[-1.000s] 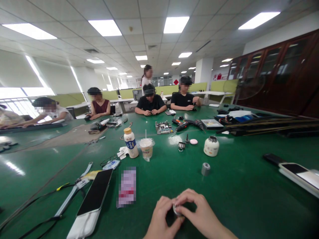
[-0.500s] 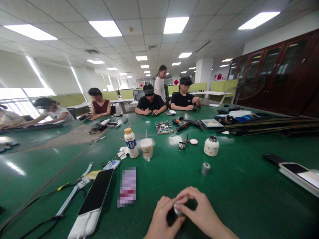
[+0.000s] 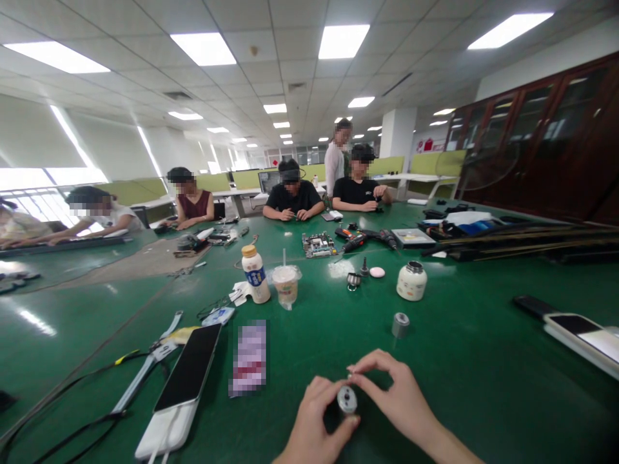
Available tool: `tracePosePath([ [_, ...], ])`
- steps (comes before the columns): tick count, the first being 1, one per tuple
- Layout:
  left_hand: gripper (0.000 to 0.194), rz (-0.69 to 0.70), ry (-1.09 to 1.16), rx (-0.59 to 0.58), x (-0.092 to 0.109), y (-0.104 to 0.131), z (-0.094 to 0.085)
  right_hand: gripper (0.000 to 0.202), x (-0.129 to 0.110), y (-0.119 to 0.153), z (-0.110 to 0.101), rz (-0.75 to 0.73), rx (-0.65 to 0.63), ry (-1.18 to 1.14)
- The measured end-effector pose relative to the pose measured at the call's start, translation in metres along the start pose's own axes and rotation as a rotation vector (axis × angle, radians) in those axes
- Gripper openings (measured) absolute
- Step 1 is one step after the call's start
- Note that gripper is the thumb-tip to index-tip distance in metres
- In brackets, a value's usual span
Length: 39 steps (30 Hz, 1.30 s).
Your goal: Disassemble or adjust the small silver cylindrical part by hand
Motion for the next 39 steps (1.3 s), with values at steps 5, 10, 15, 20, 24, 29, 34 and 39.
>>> tracePosePath([
  [5, 0.046, -0.003, -0.023, -0.020, -0.005, 0.001, 0.002, 0.009, 0.046, -0.021, -0.004, 0.072, -0.039, -0.012],
  [10, 0.048, 0.036, -0.047, -0.029, -0.007, 0.000, 0.005, 0.006, 0.065, -0.024, 0.003, 0.099, -0.055, 0.023],
  [15, 0.048, 0.091, -0.061, -0.002, -0.007, 0.000, 0.004, 0.011, 0.019, -0.010, 0.001, 0.077, -0.060, -0.132],
  [20, 0.028, 0.118, -0.059, 0.023, -0.007, 0.001, 0.004, 0.010, -0.010, 0.011, 0.026, -0.007, -0.177, -0.027],
  [24, 0.027, 0.123, -0.058, 0.012, -0.006, 0.000, 0.005, 0.014, -0.003, 0.016, 0.035, -0.002, -0.190, 0.006],
  [29, 0.025, 0.109, -0.068, 0.018, -0.001, -0.002, 0.001, 0.014, -0.003, 0.014, 0.027, -0.014, -0.127, 0.029],
  [34, 0.027, 0.110, -0.062, 0.009, 0.003, -0.004, 0.000, 0.015, -0.003, 0.011, 0.026, -0.013, -0.135, 0.033],
  [39, 0.022, 0.089, -0.038, 0.029, 0.006, -0.004, -0.002, 0.014, -0.001, 0.013, 0.028, -0.012, -0.142, 0.020],
])
Point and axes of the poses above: each hand's wrist, its own y-axis away from the middle knuckle, its own z-axis out of the palm, x = y × z, the point moved 10 cm from there along -y, towards the middle knuckle, and after that the axes turned 11 degrees about z, right-handed, at the moved point
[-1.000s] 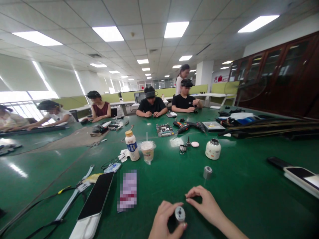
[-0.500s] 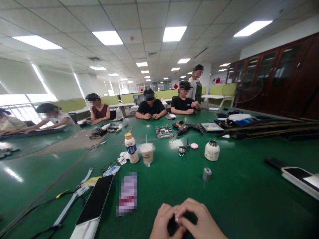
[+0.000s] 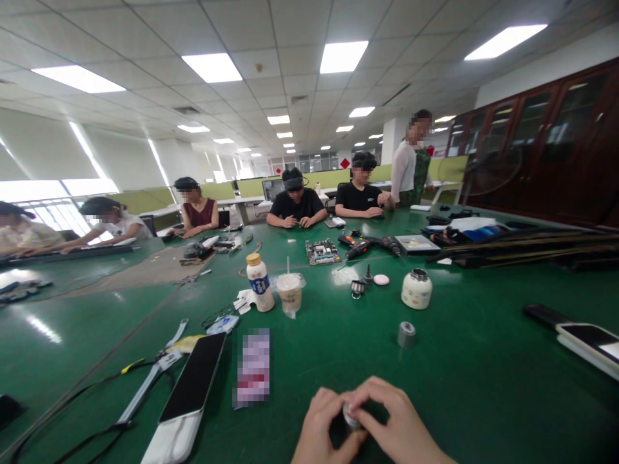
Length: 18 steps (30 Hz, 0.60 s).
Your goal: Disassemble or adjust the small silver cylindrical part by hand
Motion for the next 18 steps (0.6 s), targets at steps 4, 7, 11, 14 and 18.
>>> tracePosePath([
  [4, 0.020, 0.015, -0.006, 0.012, 0.002, 0.001, -0.001, 0.016, 0.001, 0.002, 0.004, 0.005, -0.018, 0.006],
  [7, 0.029, 0.006, 0.002, 0.002, -0.001, 0.002, 0.001, 0.012, 0.002, 0.000, 0.000, 0.023, 0.009, 0.047],
  [11, 0.044, -0.010, 0.029, 0.004, -0.002, 0.001, 0.001, 0.016, -0.001, -0.004, -0.019, 0.047, 0.107, 0.103],
  [14, 0.041, -0.025, 0.031, 0.017, 0.000, 0.000, -0.002, 0.017, -0.008, -0.003, -0.017, 0.015, 0.042, 0.082],
  [18, 0.027, -0.052, 0.017, 0.003, 0.001, 0.000, -0.002, 0.012, -0.013, 0.001, -0.003, -0.007, -0.056, 0.070],
])
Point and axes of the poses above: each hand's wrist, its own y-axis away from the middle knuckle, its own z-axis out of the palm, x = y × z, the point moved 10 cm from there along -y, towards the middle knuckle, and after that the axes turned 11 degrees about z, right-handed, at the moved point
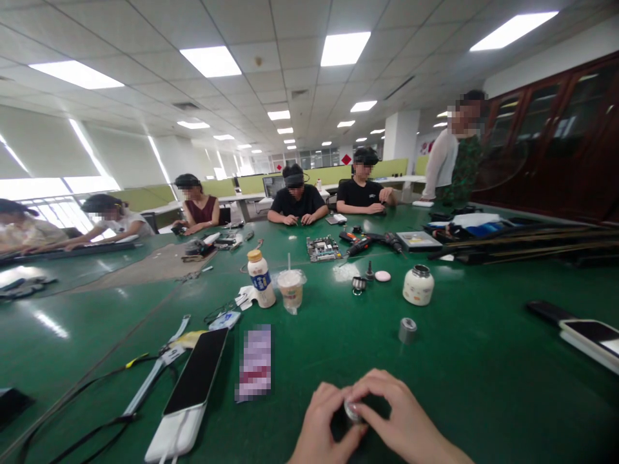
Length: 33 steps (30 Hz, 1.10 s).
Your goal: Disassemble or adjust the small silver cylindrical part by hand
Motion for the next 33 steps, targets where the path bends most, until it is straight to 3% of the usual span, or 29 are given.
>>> tracePosePath([
  [4, 0.037, -0.016, 0.010, -0.005, -0.004, 0.002, 0.001, 0.009, 0.006, -0.006, -0.020, 0.023, 0.111, -0.081],
  [8, 0.045, -0.054, 0.020, -0.022, -0.006, 0.004, 0.002, 0.011, 0.031, -0.020, -0.047, 0.046, 0.232, -0.096],
  [13, 0.045, -0.093, 0.021, -0.051, -0.007, 0.003, 0.003, 0.005, 0.074, -0.032, -0.035, 0.089, 0.147, 0.032],
  [16, 0.045, -0.090, 0.020, -0.052, -0.006, 0.002, 0.003, 0.006, 0.083, -0.032, -0.030, 0.085, 0.136, 0.053],
  [20, 0.044, -0.078, 0.016, -0.045, -0.005, 0.003, 0.003, 0.007, 0.072, -0.030, -0.034, 0.092, 0.154, -0.022],
  [23, 0.042, -0.067, 0.017, -0.039, -0.005, 0.003, 0.003, 0.011, 0.044, -0.021, -0.033, 0.071, 0.144, -0.113],
  [27, 0.037, -0.032, 0.033, -0.022, -0.001, 0.002, 0.002, 0.007, 0.010, -0.005, -0.015, 0.032, 0.063, -0.106],
  [33, 0.032, -0.038, 0.054, -0.019, 0.002, 0.000, 0.000, 0.012, 0.008, 0.002, 0.003, 0.019, 0.026, -0.072],
])
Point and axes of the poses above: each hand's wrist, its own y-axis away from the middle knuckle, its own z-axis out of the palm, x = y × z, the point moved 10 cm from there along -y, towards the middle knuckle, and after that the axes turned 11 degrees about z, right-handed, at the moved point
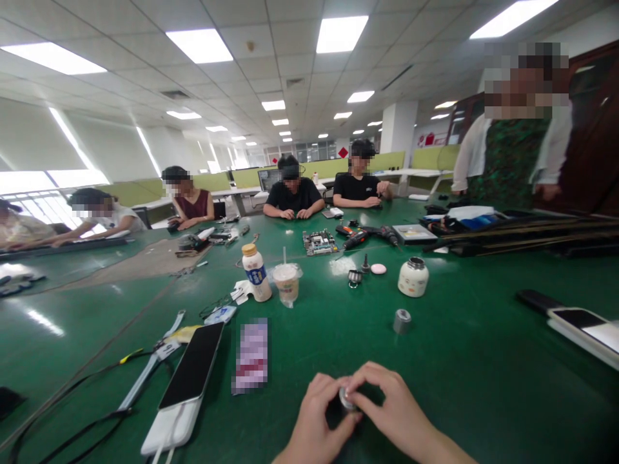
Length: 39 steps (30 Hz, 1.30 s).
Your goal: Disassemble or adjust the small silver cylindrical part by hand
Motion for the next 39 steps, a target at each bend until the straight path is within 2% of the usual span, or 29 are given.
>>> tracePosePath([
  [6, 0.035, -0.014, -0.016, -0.013, 0.000, -0.001, 0.001, 0.002, 0.000, 0.000, -0.007, -0.027, 0.070, 0.087],
  [10, 0.035, -0.014, -0.016, -0.011, -0.003, 0.000, 0.002, 0.008, 0.002, 0.000, -0.018, -0.041, 0.149, 0.038],
  [15, 0.065, 0.012, 0.042, 0.107, -0.002, 0.005, -0.008, 0.025, 0.024, 0.000, 0.000, -0.032, -0.016, -0.241],
  [17, 0.058, 0.026, 0.046, 0.152, 0.001, 0.007, -0.013, 0.039, 0.030, 0.003, 0.011, -0.034, -0.108, -0.294],
  [19, 0.035, 0.017, 0.018, 0.175, 0.002, 0.007, -0.018, 0.047, 0.030, 0.006, 0.019, -0.047, -0.169, -0.278],
  [22, 0.014, -0.032, -0.049, 0.188, 0.000, 0.006, -0.022, 0.044, 0.025, 0.008, 0.022, -0.054, -0.174, -0.215],
  [28, 0.021, -0.071, -0.138, 0.203, 0.001, 0.001, -0.029, 0.019, 0.026, 0.001, 0.022, 0.002, -0.117, -0.220],
  [33, 0.011, -0.067, -0.135, 0.184, 0.007, -0.004, -0.031, 0.015, 0.029, 0.000, 0.024, 0.025, -0.147, -0.252],
  [36, 0.011, 0.002, -0.178, 0.239, 0.011, -0.008, -0.044, 0.018, 0.033, 0.000, 0.025, 0.051, -0.159, -0.249],
  [39, 0.013, -0.008, -0.353, 0.332, -0.004, -0.007, -0.066, 0.023, 0.038, 0.000, 0.025, 0.077, -0.160, -0.235],
])
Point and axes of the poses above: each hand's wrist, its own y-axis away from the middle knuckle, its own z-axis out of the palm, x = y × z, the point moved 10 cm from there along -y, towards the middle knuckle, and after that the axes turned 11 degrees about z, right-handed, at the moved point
